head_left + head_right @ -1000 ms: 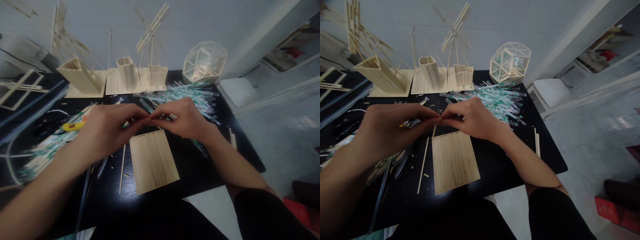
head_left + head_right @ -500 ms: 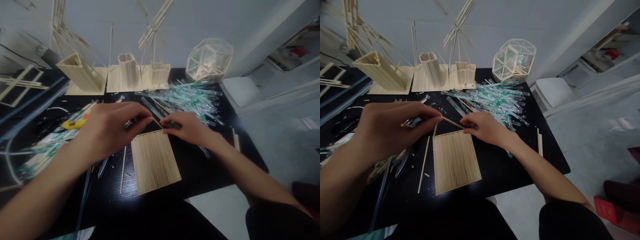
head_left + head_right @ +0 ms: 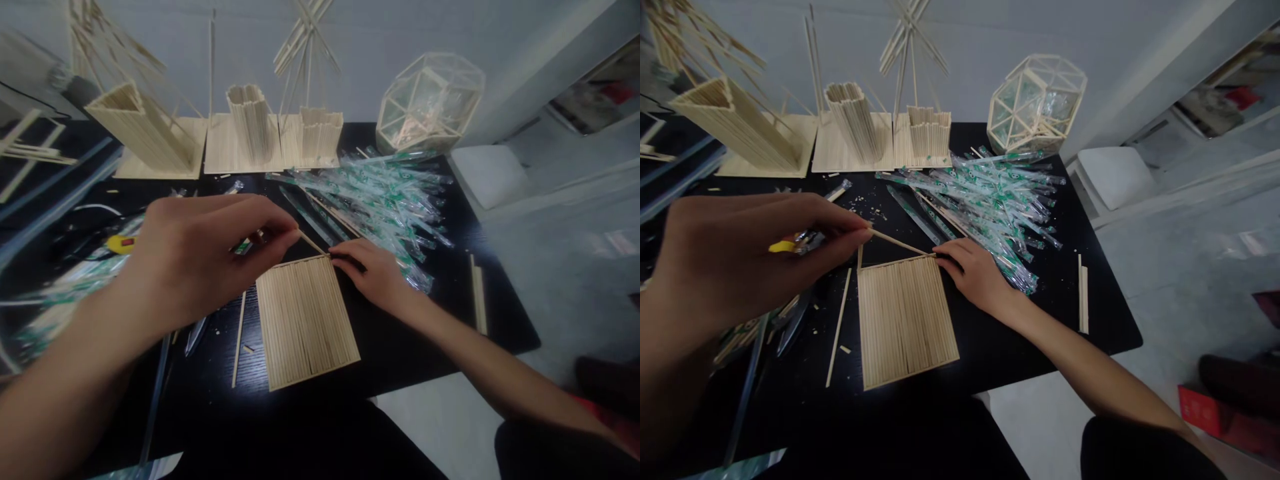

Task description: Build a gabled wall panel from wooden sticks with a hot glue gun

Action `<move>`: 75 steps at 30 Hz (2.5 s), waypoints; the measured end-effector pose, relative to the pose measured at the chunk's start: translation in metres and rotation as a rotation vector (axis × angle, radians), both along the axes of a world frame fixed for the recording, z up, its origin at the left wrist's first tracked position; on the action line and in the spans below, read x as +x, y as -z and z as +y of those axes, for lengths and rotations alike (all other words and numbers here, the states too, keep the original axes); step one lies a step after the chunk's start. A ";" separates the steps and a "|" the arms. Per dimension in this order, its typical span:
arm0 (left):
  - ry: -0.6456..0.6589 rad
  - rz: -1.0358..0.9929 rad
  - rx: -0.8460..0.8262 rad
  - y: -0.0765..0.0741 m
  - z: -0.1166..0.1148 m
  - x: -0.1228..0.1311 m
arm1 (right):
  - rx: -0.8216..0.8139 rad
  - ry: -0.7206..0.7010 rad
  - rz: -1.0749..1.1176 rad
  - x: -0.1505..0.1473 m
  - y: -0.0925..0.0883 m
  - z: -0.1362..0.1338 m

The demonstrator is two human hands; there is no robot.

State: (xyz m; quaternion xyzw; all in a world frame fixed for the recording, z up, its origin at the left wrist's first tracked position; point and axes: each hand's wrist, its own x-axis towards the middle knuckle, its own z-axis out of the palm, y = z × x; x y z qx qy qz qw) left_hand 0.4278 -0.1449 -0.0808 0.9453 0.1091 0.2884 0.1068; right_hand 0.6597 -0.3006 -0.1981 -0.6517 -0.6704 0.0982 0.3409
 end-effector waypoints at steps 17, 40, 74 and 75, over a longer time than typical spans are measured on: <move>-0.038 0.024 -0.024 -0.005 -0.005 0.002 | 0.056 -0.091 0.030 0.009 0.012 0.013; -0.071 0.009 -0.029 0.001 -0.004 0.001 | 0.054 -0.044 0.084 0.005 -0.004 0.007; -0.039 0.030 -0.007 0.002 -0.005 0.003 | -0.044 0.164 0.213 -0.022 0.012 -0.010; -0.039 0.029 -0.010 0.002 -0.005 0.003 | -0.037 0.159 0.206 -0.022 0.012 -0.010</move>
